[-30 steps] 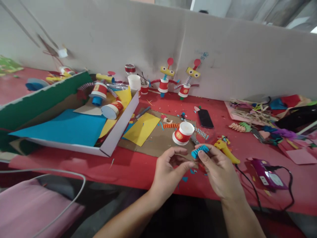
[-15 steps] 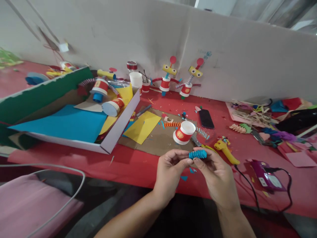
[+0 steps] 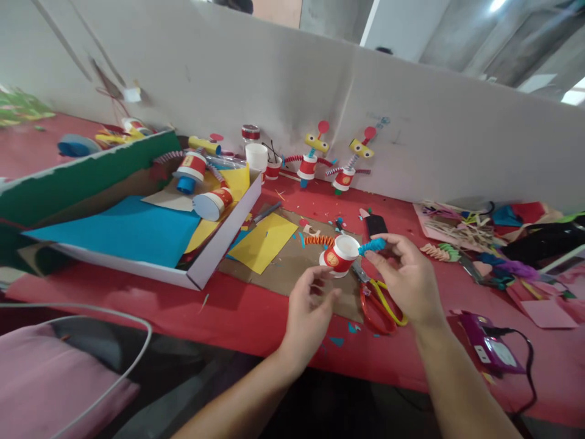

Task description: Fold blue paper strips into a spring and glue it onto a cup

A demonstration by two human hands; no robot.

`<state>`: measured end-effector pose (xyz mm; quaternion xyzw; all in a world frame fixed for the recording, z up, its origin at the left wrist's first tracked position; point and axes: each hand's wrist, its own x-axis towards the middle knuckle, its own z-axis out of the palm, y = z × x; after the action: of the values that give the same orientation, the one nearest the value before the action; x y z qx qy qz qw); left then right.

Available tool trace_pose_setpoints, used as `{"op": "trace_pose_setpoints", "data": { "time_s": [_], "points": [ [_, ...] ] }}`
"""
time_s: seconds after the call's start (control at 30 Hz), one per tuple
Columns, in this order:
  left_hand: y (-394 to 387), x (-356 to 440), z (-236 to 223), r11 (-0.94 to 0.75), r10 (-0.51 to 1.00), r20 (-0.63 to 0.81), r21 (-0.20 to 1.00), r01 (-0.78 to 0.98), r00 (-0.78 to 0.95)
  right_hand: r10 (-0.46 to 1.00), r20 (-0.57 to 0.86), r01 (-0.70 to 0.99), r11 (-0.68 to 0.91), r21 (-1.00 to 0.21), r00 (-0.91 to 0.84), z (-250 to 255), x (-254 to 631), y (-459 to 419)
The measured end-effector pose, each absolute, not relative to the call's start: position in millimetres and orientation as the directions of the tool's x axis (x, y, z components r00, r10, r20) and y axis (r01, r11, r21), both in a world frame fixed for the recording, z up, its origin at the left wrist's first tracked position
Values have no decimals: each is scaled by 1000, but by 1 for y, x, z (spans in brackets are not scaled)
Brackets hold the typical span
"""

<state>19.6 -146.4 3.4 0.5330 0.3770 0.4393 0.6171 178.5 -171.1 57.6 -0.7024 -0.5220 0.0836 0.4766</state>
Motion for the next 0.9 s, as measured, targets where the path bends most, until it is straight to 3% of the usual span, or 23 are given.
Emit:
{"op": "trace_pose_setpoints", "data": {
  "time_s": [0.1,0.33,0.9],
  "points": [
    [-131,25,-13,-115,969,101,992,49,227,851,362,653,30,-757,380,54,190,-152],
    [-98,47,-28,-297,920,216,929,222,327,872,361,749,-9,-663,330,43,195,-138],
    [-98,49,-29,-335,896,229,911,239,381,900,372,862,-7,-508,227,60,193,-143]
  ]
}}
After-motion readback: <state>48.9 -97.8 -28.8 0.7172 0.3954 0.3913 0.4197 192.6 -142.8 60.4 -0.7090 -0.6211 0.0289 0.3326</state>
